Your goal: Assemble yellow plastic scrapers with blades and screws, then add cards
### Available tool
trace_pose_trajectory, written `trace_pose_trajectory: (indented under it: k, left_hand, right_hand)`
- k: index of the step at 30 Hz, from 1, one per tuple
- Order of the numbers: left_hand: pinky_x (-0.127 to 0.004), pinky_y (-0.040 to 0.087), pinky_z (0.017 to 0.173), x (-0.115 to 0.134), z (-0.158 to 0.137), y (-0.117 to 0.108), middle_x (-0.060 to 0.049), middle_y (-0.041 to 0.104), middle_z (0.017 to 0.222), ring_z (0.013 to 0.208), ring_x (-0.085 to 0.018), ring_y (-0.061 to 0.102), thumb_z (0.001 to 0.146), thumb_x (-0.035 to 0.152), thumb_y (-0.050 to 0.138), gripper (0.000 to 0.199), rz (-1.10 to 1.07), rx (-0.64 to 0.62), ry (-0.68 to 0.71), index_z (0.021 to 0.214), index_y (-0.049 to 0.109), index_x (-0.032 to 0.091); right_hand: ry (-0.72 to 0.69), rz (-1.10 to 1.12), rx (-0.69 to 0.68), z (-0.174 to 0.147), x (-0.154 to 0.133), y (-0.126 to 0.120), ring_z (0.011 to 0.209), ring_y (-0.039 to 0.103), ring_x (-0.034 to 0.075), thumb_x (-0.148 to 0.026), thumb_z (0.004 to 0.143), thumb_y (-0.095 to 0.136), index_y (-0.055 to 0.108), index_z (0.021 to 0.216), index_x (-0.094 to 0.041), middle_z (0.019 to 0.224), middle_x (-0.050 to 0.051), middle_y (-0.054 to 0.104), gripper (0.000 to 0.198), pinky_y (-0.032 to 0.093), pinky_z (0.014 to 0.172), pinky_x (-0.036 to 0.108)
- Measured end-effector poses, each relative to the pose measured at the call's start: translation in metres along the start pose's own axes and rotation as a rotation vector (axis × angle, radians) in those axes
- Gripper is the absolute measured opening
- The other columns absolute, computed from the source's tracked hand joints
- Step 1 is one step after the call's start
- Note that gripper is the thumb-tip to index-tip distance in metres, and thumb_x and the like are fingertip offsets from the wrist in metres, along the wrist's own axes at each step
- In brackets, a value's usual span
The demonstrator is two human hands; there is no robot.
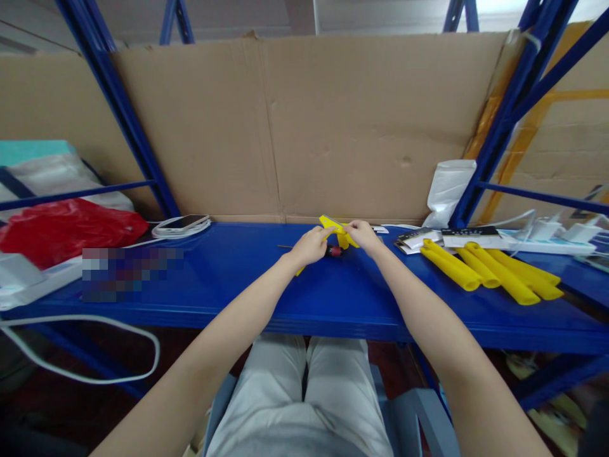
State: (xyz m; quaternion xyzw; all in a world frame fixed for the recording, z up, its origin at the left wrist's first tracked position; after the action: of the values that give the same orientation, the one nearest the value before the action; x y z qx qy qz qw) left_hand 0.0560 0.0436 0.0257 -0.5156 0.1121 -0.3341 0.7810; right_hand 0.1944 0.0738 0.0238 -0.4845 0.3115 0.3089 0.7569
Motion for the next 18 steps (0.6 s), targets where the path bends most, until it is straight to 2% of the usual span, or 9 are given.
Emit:
trace_pose_trajectory:
  k: [5,10,12,15,16,18]
  left_hand:
    - [-0.037,0.044,0.091,0.003,-0.003,0.002,-0.012,0.051,0.121,0.107,-0.023,0.055,0.083,0.011,0.043,0.051,0.081,-0.022,0.004,0.133,0.044,0.022]
    - [-0.037,0.042,0.094,0.0,-0.002,-0.001,-0.012,0.042,0.133,0.108,-0.026,0.056,0.078,0.012,0.054,0.053,-0.091,0.021,-0.028,0.13,0.046,0.025]
    - [-0.037,0.04,0.096,-0.002,-0.001,-0.002,-0.011,0.037,0.139,0.112,-0.028,0.054,0.076,0.013,0.058,0.057,-0.179,0.041,-0.031,0.13,0.047,0.026]
    - [-0.038,0.036,0.102,-0.006,0.001,-0.004,-0.007,0.035,0.144,0.121,-0.027,0.047,0.075,0.006,0.053,0.06,-0.276,0.085,-0.03,0.131,0.046,0.027]
    - [-0.037,0.034,0.104,-0.007,0.001,-0.006,-0.006,0.037,0.144,0.124,-0.025,0.045,0.075,0.002,0.049,0.062,-0.309,0.104,-0.028,0.131,0.046,0.027]
    - [-0.035,0.031,0.106,-0.011,0.003,-0.009,-0.003,0.041,0.141,0.128,-0.021,0.041,0.073,-0.004,0.043,0.065,-0.372,0.151,-0.028,0.131,0.047,0.026]
  right_hand:
    - [0.108,0.185,-0.021,-0.008,-0.001,0.003,0.067,0.055,0.012,-0.017,0.075,0.053,0.062,0.068,-0.014,0.074,0.005,0.066,0.012,0.04,0.059,0.021]
    - [0.062,0.256,-0.082,0.0,0.003,-0.001,0.088,0.06,0.016,-0.019,0.076,0.05,0.067,0.084,-0.012,0.097,0.009,0.068,0.02,0.046,0.069,0.023]
    - [0.028,0.092,-0.051,0.006,0.012,-0.012,0.096,0.059,0.02,-0.02,0.079,0.046,0.068,0.092,-0.012,0.104,0.011,0.067,0.027,0.047,0.075,0.027]
    - [-0.045,-0.469,0.051,0.011,0.026,-0.033,0.112,0.052,0.028,-0.013,0.077,0.044,0.07,0.097,-0.013,0.115,0.014,0.062,0.033,0.041,0.091,0.037]
    - [-0.036,-0.602,0.047,0.013,0.034,-0.036,0.117,0.047,0.03,-0.01,0.075,0.044,0.068,0.104,-0.014,0.122,0.014,0.057,0.038,0.039,0.094,0.042]
    - [0.027,-0.721,-0.003,0.014,0.051,-0.039,0.121,0.043,0.032,-0.009,0.075,0.043,0.063,0.115,-0.017,0.131,0.013,0.051,0.046,0.038,0.096,0.048]
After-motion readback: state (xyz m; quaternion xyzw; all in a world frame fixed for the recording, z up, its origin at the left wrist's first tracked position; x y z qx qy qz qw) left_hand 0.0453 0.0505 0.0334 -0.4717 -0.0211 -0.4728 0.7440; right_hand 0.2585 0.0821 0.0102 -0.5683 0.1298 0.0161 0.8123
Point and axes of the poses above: each hand's wrist, its own z-axis towards the middle knuckle, its own y-axis out of the palm, x = y × z, the point moved 8 cm from there along z, towards the middle knuckle
